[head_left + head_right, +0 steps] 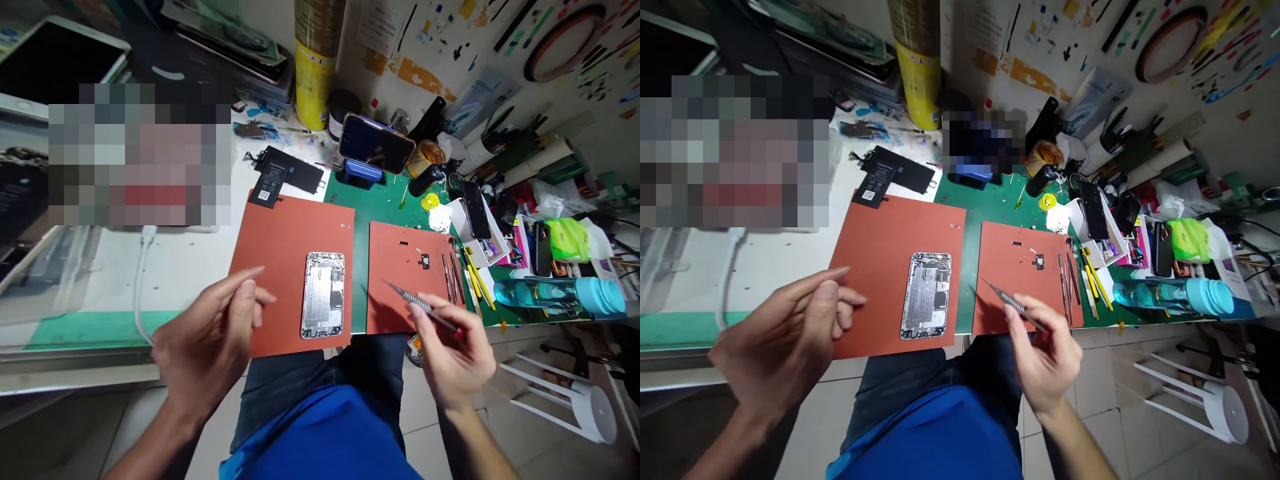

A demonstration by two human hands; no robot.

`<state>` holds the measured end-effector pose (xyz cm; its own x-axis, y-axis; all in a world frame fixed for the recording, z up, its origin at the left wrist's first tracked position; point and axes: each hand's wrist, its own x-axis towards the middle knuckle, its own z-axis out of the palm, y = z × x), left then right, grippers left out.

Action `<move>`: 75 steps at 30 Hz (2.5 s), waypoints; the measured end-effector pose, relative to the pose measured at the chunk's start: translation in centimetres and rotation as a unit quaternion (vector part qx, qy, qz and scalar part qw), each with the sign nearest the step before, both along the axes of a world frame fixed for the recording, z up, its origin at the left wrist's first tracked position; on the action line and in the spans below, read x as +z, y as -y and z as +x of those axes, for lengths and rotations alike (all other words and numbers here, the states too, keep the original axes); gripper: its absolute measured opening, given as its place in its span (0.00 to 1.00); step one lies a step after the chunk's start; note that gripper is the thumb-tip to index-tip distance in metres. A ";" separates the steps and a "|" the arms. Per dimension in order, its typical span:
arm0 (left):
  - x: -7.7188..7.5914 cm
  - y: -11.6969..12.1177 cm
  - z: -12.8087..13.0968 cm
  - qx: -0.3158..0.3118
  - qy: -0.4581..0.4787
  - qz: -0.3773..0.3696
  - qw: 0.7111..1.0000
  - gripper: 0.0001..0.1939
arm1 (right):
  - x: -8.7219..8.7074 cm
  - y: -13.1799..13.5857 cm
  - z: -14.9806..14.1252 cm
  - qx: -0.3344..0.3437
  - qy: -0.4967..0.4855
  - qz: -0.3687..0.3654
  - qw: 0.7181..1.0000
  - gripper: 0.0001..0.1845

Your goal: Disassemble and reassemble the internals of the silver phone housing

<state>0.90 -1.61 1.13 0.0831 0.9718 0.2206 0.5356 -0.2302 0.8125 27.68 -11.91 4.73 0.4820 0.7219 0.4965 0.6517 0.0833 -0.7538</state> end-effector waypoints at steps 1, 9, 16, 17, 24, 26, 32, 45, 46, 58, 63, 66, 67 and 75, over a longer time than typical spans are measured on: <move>0.2 0.3 -0.4 0.019 0.004 -0.010 1.000 0.15 | -0.8 1.4 -0.3 -0.014 -0.003 -0.005 1.000 0.14; -0.9 1.9 -1.4 -0.169 -0.132 0.137 0.967 0.04 | -3.2 2.5 -2.2 -0.034 0.035 -0.058 0.997 0.08; -0.9 1.7 -1.2 -0.223 -0.183 0.188 0.939 0.04 | -4.6 -3.3 -4.6 -0.021 0.227 -0.072 0.971 0.06; -0.6 1.5 -1.1 -0.232 -0.180 0.176 0.939 0.04 | -4.9 -3.8 -4.9 -0.027 0.243 -0.082 0.966 0.06; 0.1 -0.2 -1.1 -0.266 -0.178 0.199 0.926 0.09 | -5.6 -4.2 -6.3 -0.031 0.298 -0.160 0.941 0.06; -0.2 -0.7 -1.1 -0.277 -0.191 0.206 0.919 0.12 | -4.8 -4.2 -5.9 -0.018 0.296 -0.168 0.940 0.07; -1.4 -1.6 -0.4 -0.317 -0.229 0.214 0.895 0.14 | -1.3 -9.2 -1.6 0.123 0.153 -0.201 0.960 0.07; -1.5 -2.2 -0.6 -0.339 -0.243 0.254 0.873 0.14 | -3.3 -17.7 -0.1 0.216 0.249 -0.256 0.909 0.15; -1.6 -2.1 -0.6 -0.341 -0.245 0.252 0.872 0.14 | -3.3 -17.7 -0.1 0.215 0.257 -0.259 0.906 0.15; -1.1 -1.7 -0.3 -0.293 -0.139 0.186 0.927 0.13 | -1.3 -16.2 -1.1 0.236 0.237 -0.279 0.900 0.14; 0.4 -1.0 0.6 -0.166 -0.041 0.035 0.985 0.09 | 1.2 -10.7 -3.8 0.397 0.075 -0.247 0.881 0.10; 0.7 -0.9 1.2 -0.206 0.000 -0.048 0.977 0.11 | 1.4 -8.6 -5.0 0.390 0.042 -0.244 0.887 0.11; 0.8 -0.9 1.3 -0.220 0.014 -0.068 0.973 0.11 | 1.4 -8.2 -5.2 0.382 0.035 -0.241 0.891 0.11; 1.5 -1.1 2.0 -0.207 0.085 -0.181 0.958 0.13 | 0.7 -7.3 -4.9 0.358 0.101 -0.175 0.911 0.12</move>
